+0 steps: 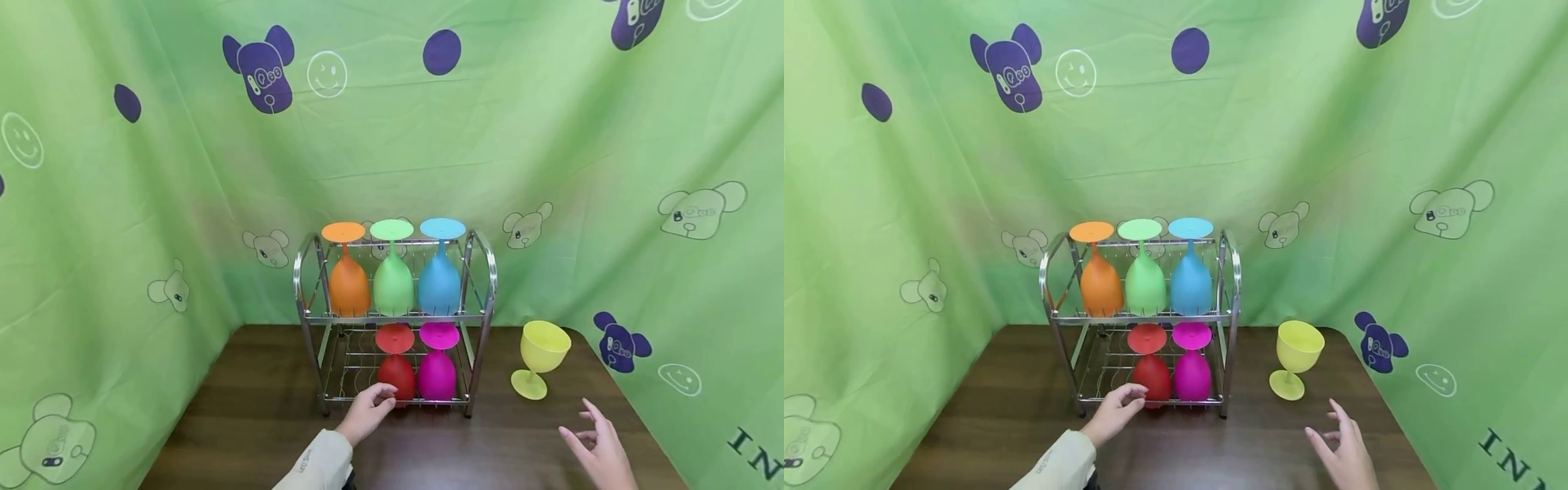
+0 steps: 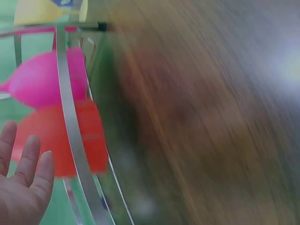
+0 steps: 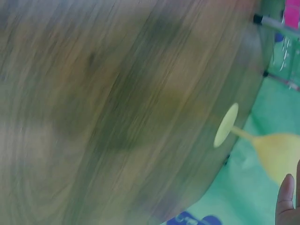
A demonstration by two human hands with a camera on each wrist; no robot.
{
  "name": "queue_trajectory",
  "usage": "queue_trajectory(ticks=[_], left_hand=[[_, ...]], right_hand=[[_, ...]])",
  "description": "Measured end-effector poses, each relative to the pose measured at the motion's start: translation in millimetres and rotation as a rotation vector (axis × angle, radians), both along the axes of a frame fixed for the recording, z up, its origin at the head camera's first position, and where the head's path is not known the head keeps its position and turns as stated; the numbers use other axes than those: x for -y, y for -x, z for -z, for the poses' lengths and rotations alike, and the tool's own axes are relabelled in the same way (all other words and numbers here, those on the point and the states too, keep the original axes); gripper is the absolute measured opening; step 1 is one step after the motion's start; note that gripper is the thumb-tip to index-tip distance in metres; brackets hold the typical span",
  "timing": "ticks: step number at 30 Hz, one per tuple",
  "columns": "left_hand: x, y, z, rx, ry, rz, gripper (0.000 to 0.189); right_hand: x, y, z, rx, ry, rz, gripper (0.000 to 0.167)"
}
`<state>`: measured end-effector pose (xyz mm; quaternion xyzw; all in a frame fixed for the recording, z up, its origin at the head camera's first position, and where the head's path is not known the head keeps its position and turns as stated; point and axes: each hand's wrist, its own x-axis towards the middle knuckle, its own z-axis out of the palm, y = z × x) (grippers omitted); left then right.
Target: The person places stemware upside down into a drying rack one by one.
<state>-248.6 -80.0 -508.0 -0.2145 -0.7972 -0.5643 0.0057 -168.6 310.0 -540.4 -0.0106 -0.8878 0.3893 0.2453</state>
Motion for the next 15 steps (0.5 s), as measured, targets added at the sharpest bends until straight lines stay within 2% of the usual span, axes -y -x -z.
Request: queue_trajectory(ticks=[3,5,10,15], left_hand=[[-15.6,6.5,12.2,-0.013,0.007,0.028,0.015],[-25.3,7.6,15.9,-0.014,0.008,0.052,0.016],[-45.6,6.8,13.6,-0.031,0.024,0.112,0.017],[-59.5,8.2,9.8,-0.066,0.025,0.116,0.020]], right_hand=[[-10.6,0.2,3.1,0.022,0.010,0.000,0.067],[-16.2,0.6,6.0,0.029,0.016,-0.010,0.068],[-23.8,2.7,10.5,0.053,0.026,-0.025,0.069],[-27.0,11.5,6.2,0.102,0.004,-0.012,0.073]])
